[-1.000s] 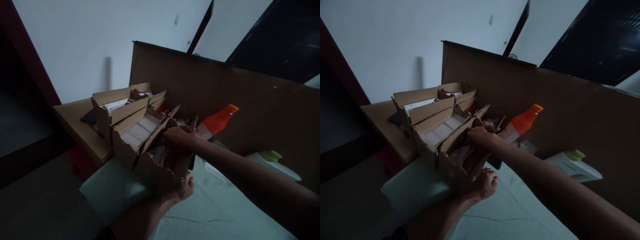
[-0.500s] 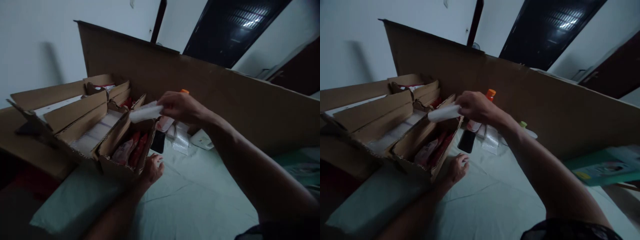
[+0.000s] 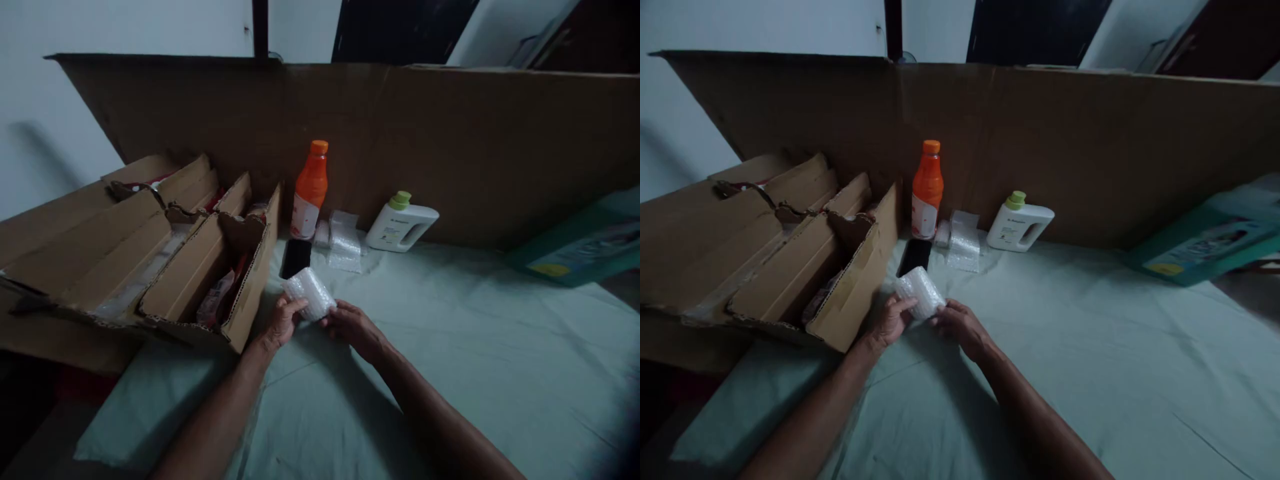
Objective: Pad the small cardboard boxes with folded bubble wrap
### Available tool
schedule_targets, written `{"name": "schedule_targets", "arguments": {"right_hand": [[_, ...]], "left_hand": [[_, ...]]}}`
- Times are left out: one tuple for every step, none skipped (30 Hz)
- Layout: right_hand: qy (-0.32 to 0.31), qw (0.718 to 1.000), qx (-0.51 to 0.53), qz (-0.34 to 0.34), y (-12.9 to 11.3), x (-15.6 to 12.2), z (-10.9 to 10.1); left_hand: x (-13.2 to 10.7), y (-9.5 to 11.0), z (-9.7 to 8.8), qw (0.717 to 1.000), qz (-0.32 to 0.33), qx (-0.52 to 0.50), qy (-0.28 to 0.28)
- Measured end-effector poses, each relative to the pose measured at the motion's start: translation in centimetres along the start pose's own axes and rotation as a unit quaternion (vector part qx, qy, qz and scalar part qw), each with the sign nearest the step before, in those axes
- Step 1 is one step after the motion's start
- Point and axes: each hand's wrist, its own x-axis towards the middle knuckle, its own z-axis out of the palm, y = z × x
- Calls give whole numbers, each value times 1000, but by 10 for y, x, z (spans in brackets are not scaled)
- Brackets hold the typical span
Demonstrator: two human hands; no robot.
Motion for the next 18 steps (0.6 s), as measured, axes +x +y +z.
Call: {"name": "schedule_targets", "arguments": {"right_hand": [[15, 999, -27, -22, -3, -3, 0], [29, 997, -61, -48, -6, -5, 1], [40, 992, -95, -72, -8, -7, 2], [47, 987, -125, -93, -9, -7, 3], [50, 982, -147, -107, -9, -6, 5], [51, 978, -163, -116, -9, -4, 6], [55, 975, -175, -124, -10, 0, 6], [64, 972, -183, -131, -12, 5, 4], [76, 970, -187, -136, -17, 12, 1], [90, 969, -188, -137, -24, 20, -5], [105, 968, -186, -135, -35, 29, -14], [124, 966, -183, -135, -48, 38, -24], [144, 964, -182, -132, -63, 49, -37], [166, 961, -181, -126, -78, 58, -50], [186, 959, -181, -117, -92, 67, -63], [205, 956, -182, -107, -102, 74, -76], [224, 952, -185, -96, -110, 78, -88], [242, 948, -188, -85, -112, 80, -98]], "left_hand": [[-1, -1, 0, 1000, 2, 5, 11], [-2, -1, 1, 1000, 4, 11, 18], [-3, -2, 2, 1000, 7, 16, 23], [-4, -2, 3, 999, 10, 22, 24], [-5, -3, 4, 999, 13, 27, 24], [-5, -4, 6, 999, 17, 30, 21], [-6, -5, 7, 999, 23, 32, 17], [-6, -5, 8, 999, 31, 34, 14], [-6, -6, 8, 999, 36, 36, 12], [-6, -7, 7, 998, 37, 41, 9], [-5, -9, 6, 998, 35, 47, 5], [-4, -10, 6, 998, 30, 55, -1], [-3, -12, 4, 998, 24, 62, -10], [-3, -13, 4, 997, 21, 70, -21], [-2, -15, 3, 996, 21, 80, -33], [-2, -17, 2, 995, 24, 91, -42], [-1, -18, 1, 993, 27, 103, -49], [-1, -20, 1, 992, 28, 114, -55]]}}
